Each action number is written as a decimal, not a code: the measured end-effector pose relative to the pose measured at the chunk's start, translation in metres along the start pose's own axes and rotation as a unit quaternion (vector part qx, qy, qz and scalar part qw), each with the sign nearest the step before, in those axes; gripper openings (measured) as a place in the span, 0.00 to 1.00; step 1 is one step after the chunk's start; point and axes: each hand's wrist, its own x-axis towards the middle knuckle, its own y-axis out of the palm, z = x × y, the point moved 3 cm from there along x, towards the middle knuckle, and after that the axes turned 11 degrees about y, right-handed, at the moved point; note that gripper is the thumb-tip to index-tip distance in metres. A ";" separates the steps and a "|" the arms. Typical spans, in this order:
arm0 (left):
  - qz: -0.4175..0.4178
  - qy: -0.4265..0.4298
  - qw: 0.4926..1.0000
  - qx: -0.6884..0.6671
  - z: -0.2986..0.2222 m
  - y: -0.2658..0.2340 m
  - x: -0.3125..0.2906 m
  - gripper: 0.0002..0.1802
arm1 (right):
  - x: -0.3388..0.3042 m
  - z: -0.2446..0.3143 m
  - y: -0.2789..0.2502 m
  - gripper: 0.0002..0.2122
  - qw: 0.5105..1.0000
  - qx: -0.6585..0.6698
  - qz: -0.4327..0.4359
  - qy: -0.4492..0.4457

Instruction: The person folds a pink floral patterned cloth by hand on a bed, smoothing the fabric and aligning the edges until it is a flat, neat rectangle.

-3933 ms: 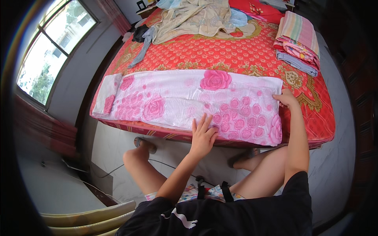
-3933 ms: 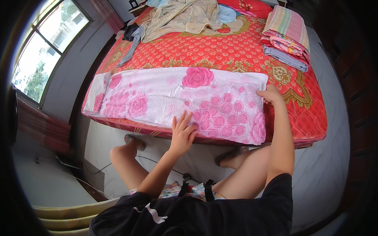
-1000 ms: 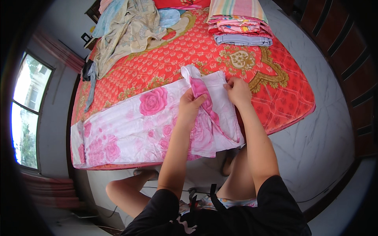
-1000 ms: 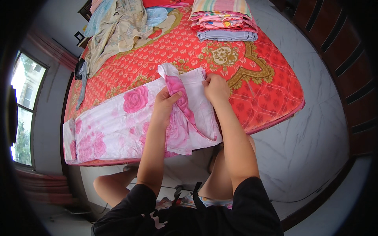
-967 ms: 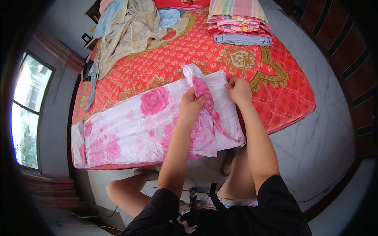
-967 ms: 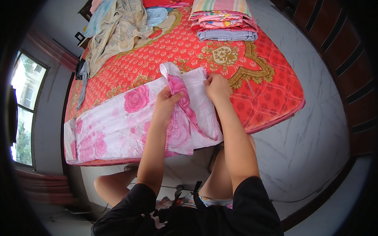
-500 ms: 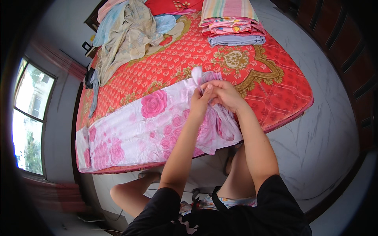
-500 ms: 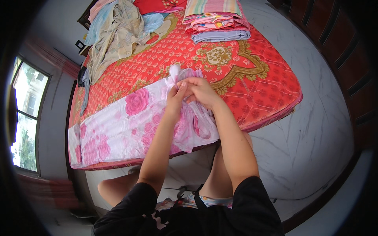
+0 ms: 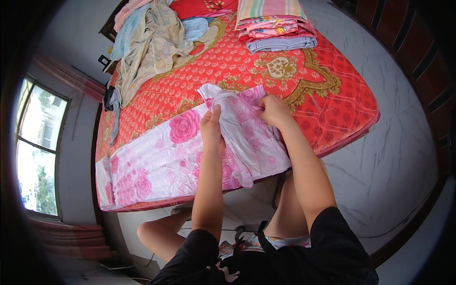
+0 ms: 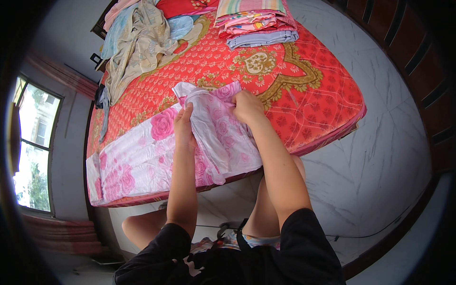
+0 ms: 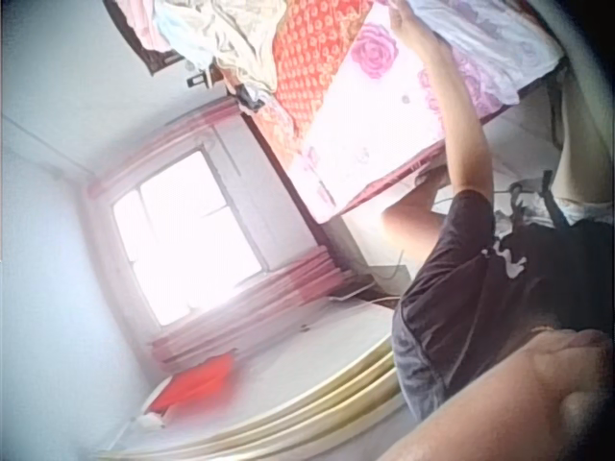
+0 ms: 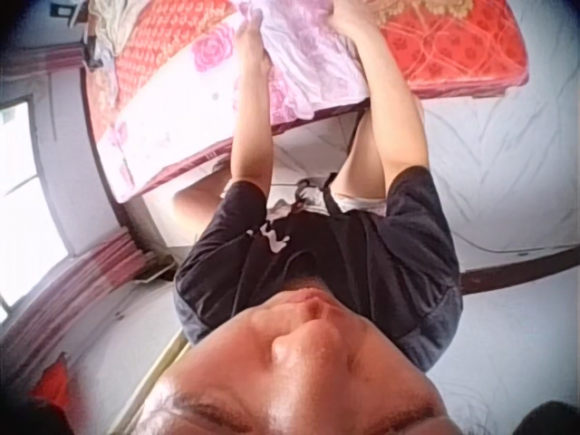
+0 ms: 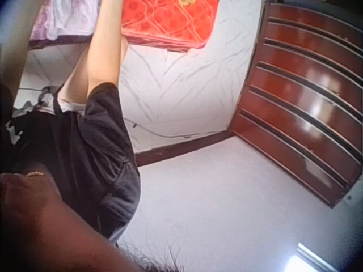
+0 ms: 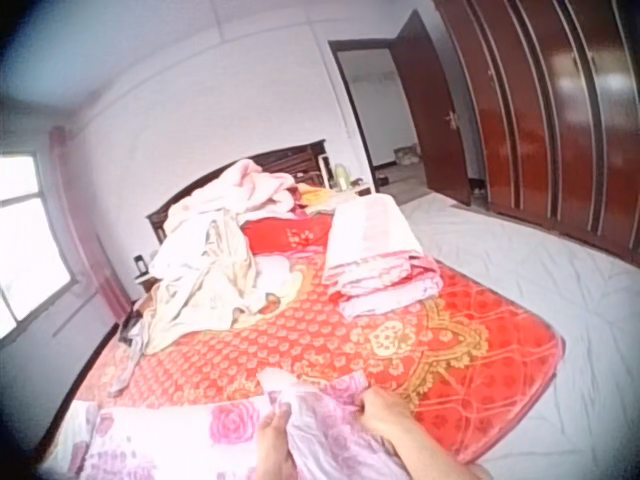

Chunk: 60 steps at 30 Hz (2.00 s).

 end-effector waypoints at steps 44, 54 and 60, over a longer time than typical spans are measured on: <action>0.094 0.004 0.991 -0.091 0.039 0.019 -0.010 0.14 | 0.033 -0.028 -0.004 0.09 0.978 0.085 -0.163 0.099; 0.170 0.000 0.985 0.034 0.046 0.038 -0.013 0.22 | 0.051 -0.041 -0.001 0.14 0.977 0.189 -0.054 0.082; 0.198 0.017 0.979 0.054 0.055 0.039 -0.017 0.31 | 0.049 -0.033 0.004 0.21 0.946 0.322 0.022 0.010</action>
